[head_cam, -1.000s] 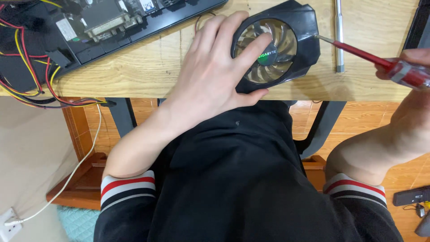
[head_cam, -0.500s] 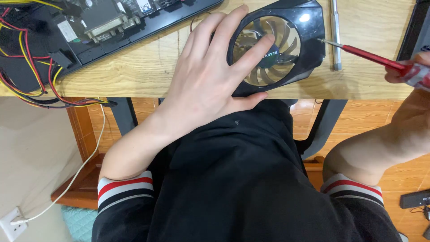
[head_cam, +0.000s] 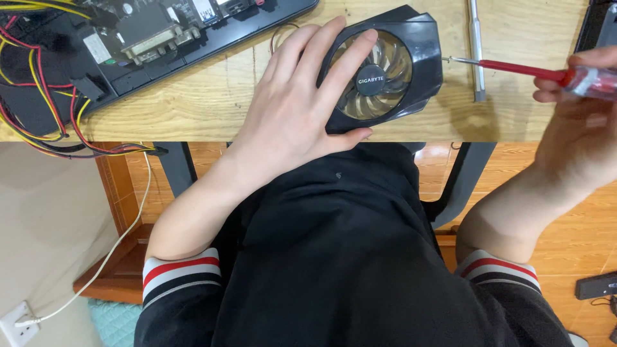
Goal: Disassembling and reassembling a GPU fan and shroud for a Gigabyte graphics card.
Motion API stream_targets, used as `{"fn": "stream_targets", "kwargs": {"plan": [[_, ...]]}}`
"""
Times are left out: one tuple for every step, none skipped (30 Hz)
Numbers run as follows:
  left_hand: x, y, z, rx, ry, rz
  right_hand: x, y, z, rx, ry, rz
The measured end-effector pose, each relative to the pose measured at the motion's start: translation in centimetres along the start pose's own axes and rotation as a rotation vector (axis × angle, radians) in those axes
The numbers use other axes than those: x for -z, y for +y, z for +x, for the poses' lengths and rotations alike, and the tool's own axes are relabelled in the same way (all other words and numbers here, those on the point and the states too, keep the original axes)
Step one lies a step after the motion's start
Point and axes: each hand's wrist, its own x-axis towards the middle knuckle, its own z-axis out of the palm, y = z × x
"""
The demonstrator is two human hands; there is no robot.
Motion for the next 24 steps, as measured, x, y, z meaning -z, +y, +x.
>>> {"fn": "stream_targets", "kwargs": {"plan": [[-0.2,-0.1,-0.1,-0.002,0.001,0.000,-0.2,0.3,0.1,0.002,0.001,-0.001],[-0.5,-0.3,-0.2,0.003,-0.001,0.003,-0.3,0.6,0.2,-0.035,0.035,0.061],[-0.7,-0.4,-0.3,0.007,-0.005,0.005,-0.4,0.9,0.3,-0.072,0.071,0.123],[-0.6,-0.4,-0.3,0.003,-0.005,0.005,-0.5,1.2,0.4,-0.071,0.074,0.122],[-0.6,-0.4,-0.4,0.010,-0.010,0.003,-0.6,1.4,0.4,-0.107,0.113,0.181],[-0.6,-0.3,-0.3,0.016,-0.014,0.001,-0.5,1.7,0.4,-0.144,0.152,0.241],[-0.4,-0.3,-0.4,0.006,-0.015,-0.005,-0.4,1.7,0.3,-0.142,0.161,0.234],[-0.3,-0.3,-0.4,0.018,-0.012,-0.022,-0.2,1.7,0.2,-0.177,0.202,0.290],[-0.2,-0.3,-0.5,0.033,-0.009,-0.039,0.0,1.8,0.1,-0.212,0.241,0.348],[-0.3,-0.3,-0.5,0.025,-0.009,-0.045,0.0,1.4,-0.1,-0.210,0.248,0.341],[-0.2,-0.4,-0.6,0.026,-0.008,-0.047,-0.1,1.2,-0.1,-0.214,0.275,0.340],[-0.2,-0.4,-0.6,0.027,-0.007,-0.050,-0.3,1.0,-0.2,-0.218,0.302,0.338],[-0.3,-0.4,-0.7,0.024,-0.010,-0.053,-1.4,-0.1,0.1,-0.220,0.306,0.336],[-0.4,-0.4,-0.7,0.019,-0.001,-0.042,-2.5,-1.1,0.5,-0.188,0.317,0.258],[-0.5,-0.5,-0.7,0.015,0.011,-0.029,-3.7,-2.1,0.9,-0.154,0.326,0.180],[-0.6,-0.5,-0.7,0.013,0.010,-0.031,-3.4,-1.8,0.5,-0.154,0.328,0.179],[-0.6,-0.5,-0.7,0.012,0.014,-0.032,-3.3,-1.4,0.2,-0.059,0.271,0.002],[-0.7,-0.5,-0.7,0.011,0.017,-0.033,-3.1,-1.0,-0.2,0.035,0.209,-0.174],[-0.6,-0.5,-0.7,0.008,0.018,-0.032,-3.5,-1.6,-0.2,0.037,0.212,-0.175],[-0.6,-0.5,-0.7,0.012,0.020,-0.031,-3.9,-2.2,-0.3,0.097,0.121,-0.350],[-0.6,-0.4,-0.7,0.014,0.020,-0.032,-4.2,-2.8,-0.4,0.153,0.029,-0.527],[-0.6,-0.4,-0.7,0.010,0.020,-0.033,-4.9,-3.3,-0.3,0.153,0.033,-0.530],[-0.5,-0.3,-0.7,0.014,0.024,-0.035,-5.6,-3.9,-0.2,0.164,-0.012,-0.638],[-0.5,-0.3,-0.7,0.019,0.028,-0.037,-6.2,-4.5,0.0,0.175,-0.058,-0.744]]}}
